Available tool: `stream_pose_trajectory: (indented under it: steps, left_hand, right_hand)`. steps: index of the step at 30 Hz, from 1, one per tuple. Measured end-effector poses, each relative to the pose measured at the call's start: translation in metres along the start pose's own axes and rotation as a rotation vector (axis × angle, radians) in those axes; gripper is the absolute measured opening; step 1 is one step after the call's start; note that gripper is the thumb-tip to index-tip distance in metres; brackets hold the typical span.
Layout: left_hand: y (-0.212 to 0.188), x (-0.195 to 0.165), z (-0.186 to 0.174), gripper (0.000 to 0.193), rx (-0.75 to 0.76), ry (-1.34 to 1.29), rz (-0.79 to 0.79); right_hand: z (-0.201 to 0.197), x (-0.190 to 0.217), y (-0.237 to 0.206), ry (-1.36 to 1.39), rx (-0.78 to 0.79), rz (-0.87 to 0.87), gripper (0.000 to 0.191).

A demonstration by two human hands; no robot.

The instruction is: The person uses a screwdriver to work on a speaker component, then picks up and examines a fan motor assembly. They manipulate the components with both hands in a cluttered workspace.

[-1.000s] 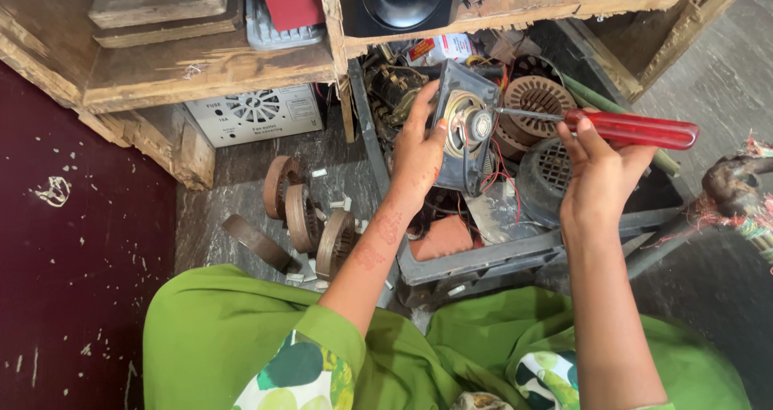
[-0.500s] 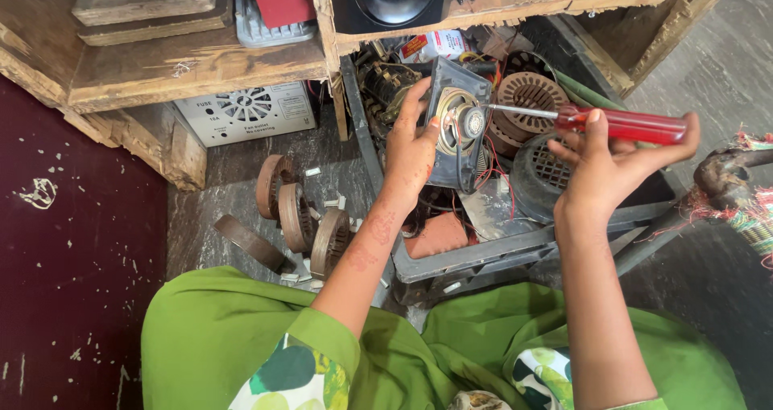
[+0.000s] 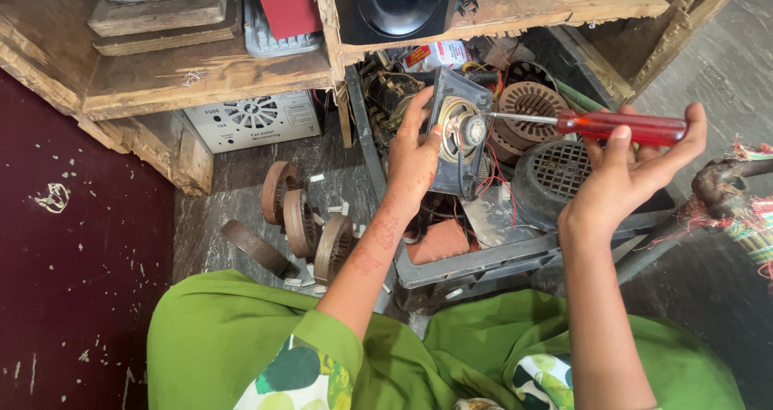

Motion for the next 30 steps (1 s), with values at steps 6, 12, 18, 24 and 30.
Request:
stream_pose_trajectory:
  steps: [6, 12, 18, 24, 30]
  left_hand:
    - [0.001, -0.003, -0.001, 0.058, 0.001, 0.023, 0.117]
    - [0.002, 0.002, -0.001, 0.058, 0.001, -0.015, 0.052]
    - [0.003, 0.002, -0.003, 0.058, -0.018, 0.002, 0.033]
    - [0.001, -0.005, -0.002, 0.056, -0.026, -0.069, 0.147]
    - [-0.004, -0.014, -0.005, 0.055, -0.092, 0.223, 0.132]
  right_hand:
    - [0.006, 0.005, 0.003, -0.009, -0.182, 0.128, 0.053]
    - [0.007, 0.000, 0.004, -0.092, -0.037, 0.075, 0.065]
    - [-0.003, 0.001, 0.004, 0.070, -0.121, -0.003, 0.047]
    - [0.000, 0.005, 0.004, -0.072, -0.215, 0.158, 0.035]
    - [0.025, 0.008, 0.002, 0.090, 0.161, 0.061, 0.059]
Point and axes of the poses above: each hand's wrist, its own y-axis towards the middle knuckle, its own z-axis out of the palm, x = y × z, the point moved 5 cm from there along y, towards the middle knuckle, and after that the axes turned 5 degrees about -z, right-handed, at the moved point
